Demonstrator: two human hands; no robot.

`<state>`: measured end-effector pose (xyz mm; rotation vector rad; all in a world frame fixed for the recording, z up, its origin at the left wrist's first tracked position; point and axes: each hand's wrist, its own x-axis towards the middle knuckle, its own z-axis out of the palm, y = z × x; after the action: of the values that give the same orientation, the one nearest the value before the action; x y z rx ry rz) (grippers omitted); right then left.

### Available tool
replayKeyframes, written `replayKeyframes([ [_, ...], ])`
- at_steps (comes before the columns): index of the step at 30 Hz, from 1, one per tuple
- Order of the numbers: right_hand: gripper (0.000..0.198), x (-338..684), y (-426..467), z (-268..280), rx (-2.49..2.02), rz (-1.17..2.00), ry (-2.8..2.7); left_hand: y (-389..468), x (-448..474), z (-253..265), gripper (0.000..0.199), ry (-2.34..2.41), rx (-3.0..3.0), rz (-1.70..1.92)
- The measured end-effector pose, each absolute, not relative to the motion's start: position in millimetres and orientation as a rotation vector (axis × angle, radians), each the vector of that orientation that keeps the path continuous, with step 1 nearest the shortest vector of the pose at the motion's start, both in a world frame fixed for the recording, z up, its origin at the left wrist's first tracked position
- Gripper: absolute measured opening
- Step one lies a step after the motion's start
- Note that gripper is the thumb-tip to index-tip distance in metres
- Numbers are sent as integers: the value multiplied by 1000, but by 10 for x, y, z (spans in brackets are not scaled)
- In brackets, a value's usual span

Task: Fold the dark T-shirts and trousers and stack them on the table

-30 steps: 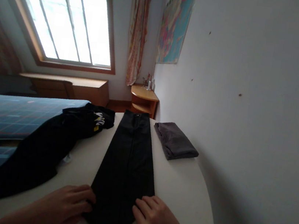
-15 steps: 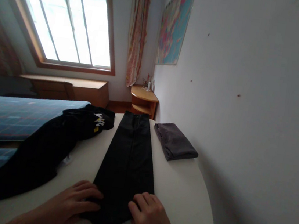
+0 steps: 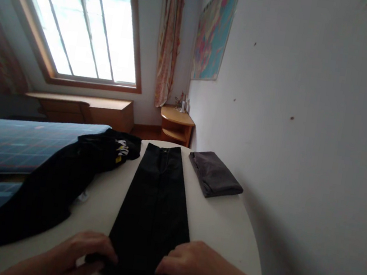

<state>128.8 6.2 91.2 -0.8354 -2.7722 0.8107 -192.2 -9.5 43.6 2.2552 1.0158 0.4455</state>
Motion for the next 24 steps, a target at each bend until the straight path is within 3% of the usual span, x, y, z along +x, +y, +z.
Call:
replayKeyframes([
  [6,45,1266,715,1234,-912,693,-2772,403,-1821,513,27,1285,2004,793],
  [10,46,1180,1217,1207,-951,705,-2735,824,-1672,554,32,1259,1780,1009],
  [16,43,1041,1782,904,-1050,647,-2678,1339,-1621,243,38,1303,1610,1182],
  [24,48,959,2044,317,-1225,536,-2628,1675,-1683,-80,46,1344,1417,1126],
])
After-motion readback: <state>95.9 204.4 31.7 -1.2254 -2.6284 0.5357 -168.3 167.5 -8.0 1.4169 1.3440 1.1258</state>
